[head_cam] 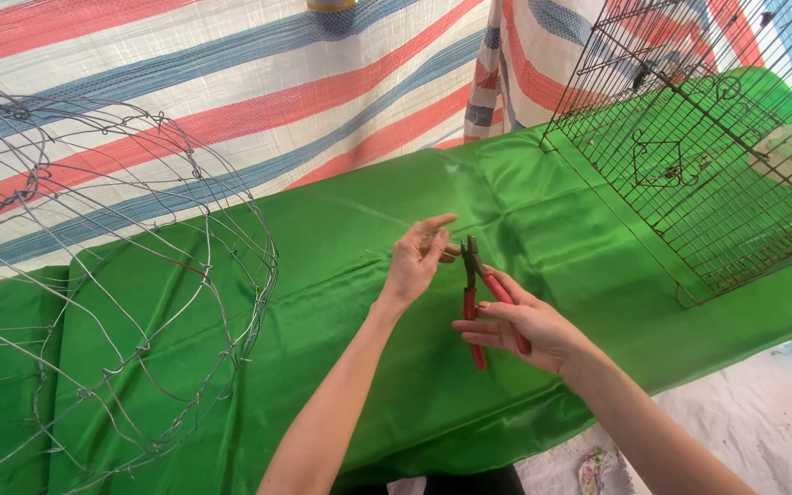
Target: Cutting metal wire with pliers and using the pieces to assemble or reinforce a wire mesh cage.
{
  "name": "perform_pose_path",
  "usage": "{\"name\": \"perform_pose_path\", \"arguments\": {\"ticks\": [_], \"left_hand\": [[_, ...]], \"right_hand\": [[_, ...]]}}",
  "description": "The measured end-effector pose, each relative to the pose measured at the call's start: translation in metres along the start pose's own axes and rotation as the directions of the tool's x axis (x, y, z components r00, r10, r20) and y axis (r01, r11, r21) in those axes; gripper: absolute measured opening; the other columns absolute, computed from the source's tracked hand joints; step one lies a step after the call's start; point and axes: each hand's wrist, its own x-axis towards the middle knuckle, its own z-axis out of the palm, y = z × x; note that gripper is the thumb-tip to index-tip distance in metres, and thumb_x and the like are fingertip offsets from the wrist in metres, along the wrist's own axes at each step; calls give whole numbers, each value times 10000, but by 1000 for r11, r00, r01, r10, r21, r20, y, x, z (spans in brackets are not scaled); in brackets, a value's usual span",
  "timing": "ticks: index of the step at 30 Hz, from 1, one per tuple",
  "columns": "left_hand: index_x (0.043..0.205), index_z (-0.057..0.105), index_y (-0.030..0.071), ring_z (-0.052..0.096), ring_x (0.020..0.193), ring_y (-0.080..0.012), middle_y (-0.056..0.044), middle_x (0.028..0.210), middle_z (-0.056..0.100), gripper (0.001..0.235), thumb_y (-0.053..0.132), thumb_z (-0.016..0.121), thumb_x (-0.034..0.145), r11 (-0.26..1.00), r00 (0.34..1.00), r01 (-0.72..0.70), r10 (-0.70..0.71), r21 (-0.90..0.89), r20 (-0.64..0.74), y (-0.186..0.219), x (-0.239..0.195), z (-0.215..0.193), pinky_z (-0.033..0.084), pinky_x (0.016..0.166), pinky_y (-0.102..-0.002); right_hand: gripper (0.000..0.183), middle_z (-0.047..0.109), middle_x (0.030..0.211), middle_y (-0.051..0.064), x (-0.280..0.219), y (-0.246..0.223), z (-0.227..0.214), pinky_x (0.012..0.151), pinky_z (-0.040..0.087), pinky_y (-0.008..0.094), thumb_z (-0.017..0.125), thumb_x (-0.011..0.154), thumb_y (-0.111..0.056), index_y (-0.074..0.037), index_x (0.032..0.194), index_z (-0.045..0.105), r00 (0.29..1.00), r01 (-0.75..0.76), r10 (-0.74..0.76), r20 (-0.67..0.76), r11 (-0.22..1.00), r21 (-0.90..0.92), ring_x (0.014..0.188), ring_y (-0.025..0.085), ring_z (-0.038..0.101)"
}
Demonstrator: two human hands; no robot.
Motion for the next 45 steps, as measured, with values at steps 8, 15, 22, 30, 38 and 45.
{"name": "perform_pose_path", "arguments": {"ticks": [8,15,22,30,38,45], "left_hand": [[1133,748,65,784,818,-257,-179,922,785,161,113,695,989,914,956,241,-281,-325,-80,-37,-1,-4,685,736,-392],[1121,707,-7,774,808,-348,-261,955,749,361,336,678,1012,790,805,571,-592,-223,-35,-25,-11,-14,675,681,-467],[913,670,178,586,863,-201,3,820,576,230,289,832,792,256,939,-173,335,951,81,18,6,-12,486,790,-378],[1252,713,156,686,521,-185,-88,770,757,264,164,611,1009,755,856,-36,-314,655,410,47,32,-10,589,668,-361],[1298,695,279,735,594,-210,-44,771,753,367,132,519,1011,668,881,-30,-334,744,335,1,47,9,607,729,-394],[1414,611,290,673,1090,-458,-157,1179,746,515,125,469,948,708,911,-61,-248,703,329,4,19,34,538,984,-562]], "right_hand": [[589,516,647,154,37,34,-41,439,524,393,575,963,-86,-265,1516,482,979,187,-202,-12,926,-328,531,282,568],[213,482,368,146,42,51,-50,291,445,347,505,970,-38,-18,1135,638,926,356,-366,94,763,-540,218,269,481],[224,549,417,147,33,51,-50,306,463,350,507,970,-33,-52,1164,617,912,359,-398,97,665,-655,231,251,504],[420,670,673,221,17,38,-47,482,632,419,479,996,-29,-2,1414,509,930,302,-367,23,727,-617,518,318,696],[549,584,1212,362,7,31,-59,901,600,604,496,986,-14,-34,1529,413,962,212,-265,-70,881,-422,1019,495,705],[679,315,1521,375,-9,0,-61,1060,477,622,494,965,22,-59,1602,272,974,138,-182,-135,949,-284,1238,592,536]]}}
